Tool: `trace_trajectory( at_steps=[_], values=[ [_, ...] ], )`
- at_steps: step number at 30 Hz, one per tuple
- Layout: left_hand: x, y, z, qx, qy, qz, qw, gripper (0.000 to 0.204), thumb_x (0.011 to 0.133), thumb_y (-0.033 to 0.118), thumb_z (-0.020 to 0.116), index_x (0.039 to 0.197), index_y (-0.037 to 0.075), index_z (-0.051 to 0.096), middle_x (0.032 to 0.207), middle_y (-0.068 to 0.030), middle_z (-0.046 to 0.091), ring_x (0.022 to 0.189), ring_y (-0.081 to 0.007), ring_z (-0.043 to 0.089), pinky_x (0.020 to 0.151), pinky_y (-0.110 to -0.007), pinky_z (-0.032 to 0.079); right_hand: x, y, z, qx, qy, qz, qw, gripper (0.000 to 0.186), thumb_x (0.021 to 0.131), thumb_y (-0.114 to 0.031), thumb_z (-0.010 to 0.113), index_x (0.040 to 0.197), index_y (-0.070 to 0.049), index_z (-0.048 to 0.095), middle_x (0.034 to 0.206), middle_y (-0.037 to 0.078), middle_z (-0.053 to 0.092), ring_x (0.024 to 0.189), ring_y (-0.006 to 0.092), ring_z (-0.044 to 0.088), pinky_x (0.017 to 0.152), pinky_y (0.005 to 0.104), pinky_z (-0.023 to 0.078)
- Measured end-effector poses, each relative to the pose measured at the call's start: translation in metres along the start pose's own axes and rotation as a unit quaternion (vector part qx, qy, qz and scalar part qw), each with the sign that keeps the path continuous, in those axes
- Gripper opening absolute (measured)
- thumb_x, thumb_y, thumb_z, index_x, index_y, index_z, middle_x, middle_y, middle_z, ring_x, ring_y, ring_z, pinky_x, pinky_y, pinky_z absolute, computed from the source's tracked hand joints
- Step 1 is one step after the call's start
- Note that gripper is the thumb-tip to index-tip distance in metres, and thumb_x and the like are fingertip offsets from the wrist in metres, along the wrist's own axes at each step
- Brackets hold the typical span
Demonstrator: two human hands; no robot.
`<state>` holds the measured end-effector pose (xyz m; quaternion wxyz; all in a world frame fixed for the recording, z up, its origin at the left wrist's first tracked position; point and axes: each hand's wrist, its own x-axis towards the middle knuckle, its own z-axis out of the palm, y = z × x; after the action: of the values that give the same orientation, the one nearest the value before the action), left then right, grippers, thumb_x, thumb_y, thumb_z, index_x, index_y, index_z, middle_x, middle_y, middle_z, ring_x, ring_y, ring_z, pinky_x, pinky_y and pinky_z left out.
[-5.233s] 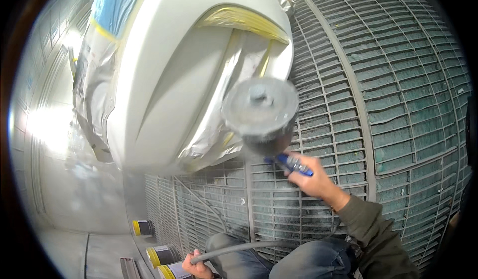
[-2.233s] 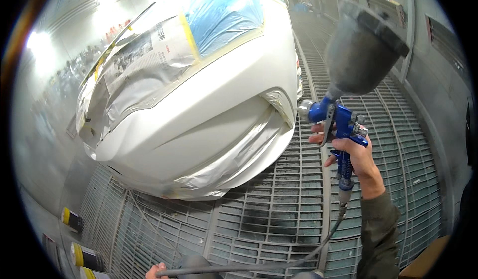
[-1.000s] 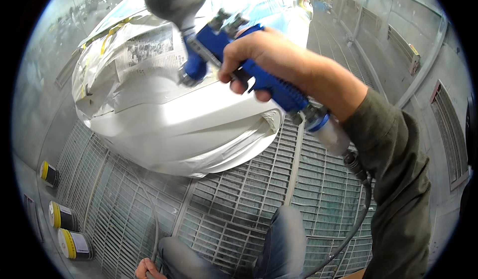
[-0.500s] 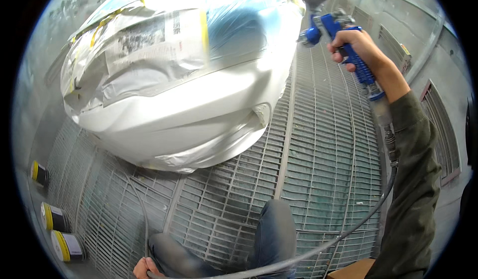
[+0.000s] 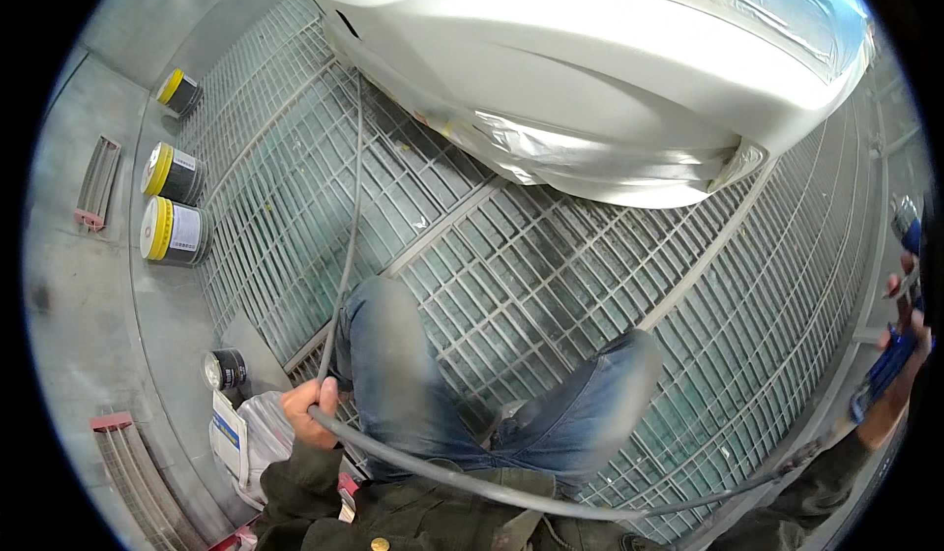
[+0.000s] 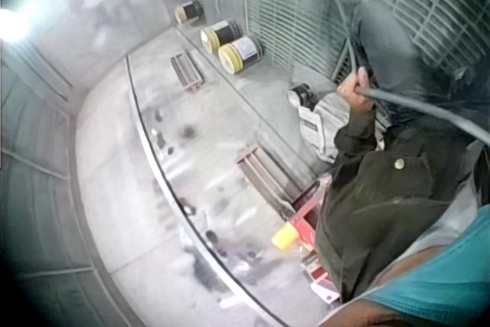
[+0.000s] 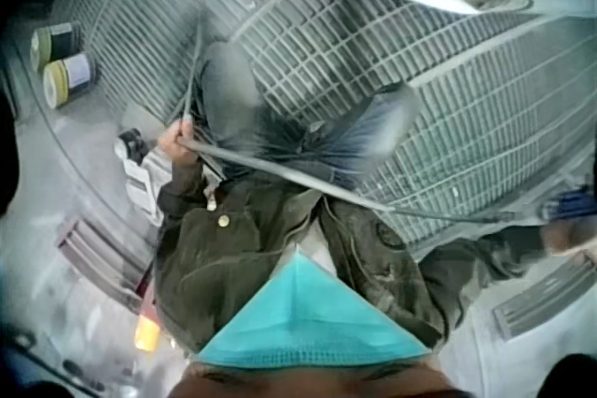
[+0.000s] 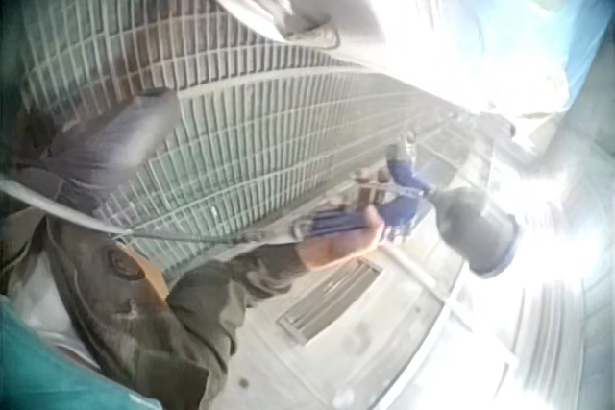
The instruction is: The person uses a spray gun to apply white paint to the exterior of a car inside a professional paint booth. The car is partially masked with plastic sheeting and tape. The person systematically sprays the rear bumper, side panels, and front bumper, moving around the vehicle to ensure even coverage.
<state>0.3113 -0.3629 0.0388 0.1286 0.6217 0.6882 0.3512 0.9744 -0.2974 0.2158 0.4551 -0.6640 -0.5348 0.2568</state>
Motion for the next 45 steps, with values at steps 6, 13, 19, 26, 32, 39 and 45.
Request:
trace_trajectory(
  at_steps=[6, 13, 19, 26, 32, 39, 45],
  values=[
    [-0.078, -0.115, -0.043, 0.027, -0.142, -0.230, 0.962, 0.039, 0.087, 0.021, 0.067, 0.059, -0.002, 0.054, 0.052, -0.0095, 0.048, 0.051, -0.0173, 0.042, 0.049, -0.039, 0.032, -0.047, 0.030, 0.025, 0.256, 0.006, 0.011, 0.967, 0.071, 0.086, -0.014, 0.060, 0.143, 0.007, 0.024, 0.107, 0.017, 0.054, 0.069, 0.0120, 0.063, 0.045, 0.0161, 0.056],
    [-0.080, -0.144, 0.016, -0.175, -0.167, -0.575, 0.782, 0.038, 0.091, 0.012, 0.058, 0.061, 0.010, 0.034, 0.047, -0.0002, 0.029, 0.039, -0.0175, 0.028, 0.041, -0.034, 0.021, -0.035, 0.024, 0.046, 0.375, 0.151, -0.025, 0.915, 0.068, 0.090, -0.015, 0.050, 0.143, 0.014, 0.019, 0.136, 0.034, 0.043, 0.101, 0.0256, 0.062, 0.044, 0.0212, 0.059],
    [-0.010, -0.186, 0.140, -0.241, -0.110, -0.476, 0.838, 0.019, 0.090, 0.000, 0.053, 0.075, 0.008, 0.044, 0.061, -0.0083, 0.040, 0.051, -0.0196, 0.040, 0.047, -0.039, 0.029, -0.050, 0.053, 0.005, 0.425, 0.192, -0.012, 0.885, 0.057, 0.102, -0.029, 0.035, 0.141, 0.011, 0.027, 0.128, 0.028, 0.047, 0.122, 0.0421, 0.050, 0.060, 0.0395, 0.065],
    [0.101, -0.117, 0.231, -0.070, -0.354, -0.401, 0.842, 0.013, 0.089, 0.000, 0.060, 0.079, 0.004, 0.052, 0.064, -0.0096, 0.041, 0.052, -0.0215, 0.039, 0.051, -0.043, 0.028, -0.019, 0.049, -0.060, 0.334, 0.229, -0.048, 0.913, 0.054, 0.102, -0.022, 0.038, 0.144, 0.009, 0.025, 0.136, 0.030, 0.042, 0.110, 0.0214, 0.053, 0.054, 0.0201, 0.061],
    [0.093, -0.091, 0.260, -0.062, -0.482, -0.434, 0.759, 0.023, 0.092, 0.011, 0.065, 0.075, 0.004, 0.051, 0.062, -0.0104, 0.041, 0.053, -0.0214, 0.040, 0.051, -0.044, 0.027, -0.022, 0.060, -0.162, 0.219, 0.271, -0.035, 0.937, 0.054, 0.104, -0.026, 0.038, 0.143, 0.009, 0.029, 0.138, 0.025, 0.046, 0.122, 0.0229, 0.052, 0.057, 0.0187, 0.059],
    [0.055, 0.071, 0.305, -0.051, -0.461, -0.206, 0.861, 0.033, 0.092, 0.012, 0.063, 0.064, 0.006, 0.047, 0.057, -0.0085, 0.044, 0.049, -0.0185, 0.041, 0.048, -0.042, 0.031, -0.059, 0.216, -0.207, 0.226, 0.342, -0.038, 0.911, 0.049, 0.103, -0.026, 0.040, 0.140, 0.006, 0.038, 0.127, 0.022, 0.058, 0.115, 0.0233, 0.059, 0.057, 0.0223, 0.058],
    [-0.002, 0.142, 0.352, 0.127, -0.315, 0.027, 0.940, 0.027, 0.090, 0.008, 0.064, 0.069, 0.004, 0.048, 0.057, -0.0083, 0.046, 0.050, -0.0181, 0.041, 0.052, -0.038, 0.036, -0.026, 0.427, -0.158, 0.332, 0.320, 0.093, 0.882, 0.043, 0.090, -0.019, 0.052, 0.124, 0.006, 0.055, 0.116, 0.019, 0.064, 0.106, 0.0244, 0.064, 0.057, 0.0290, 0.059]
  ],
)
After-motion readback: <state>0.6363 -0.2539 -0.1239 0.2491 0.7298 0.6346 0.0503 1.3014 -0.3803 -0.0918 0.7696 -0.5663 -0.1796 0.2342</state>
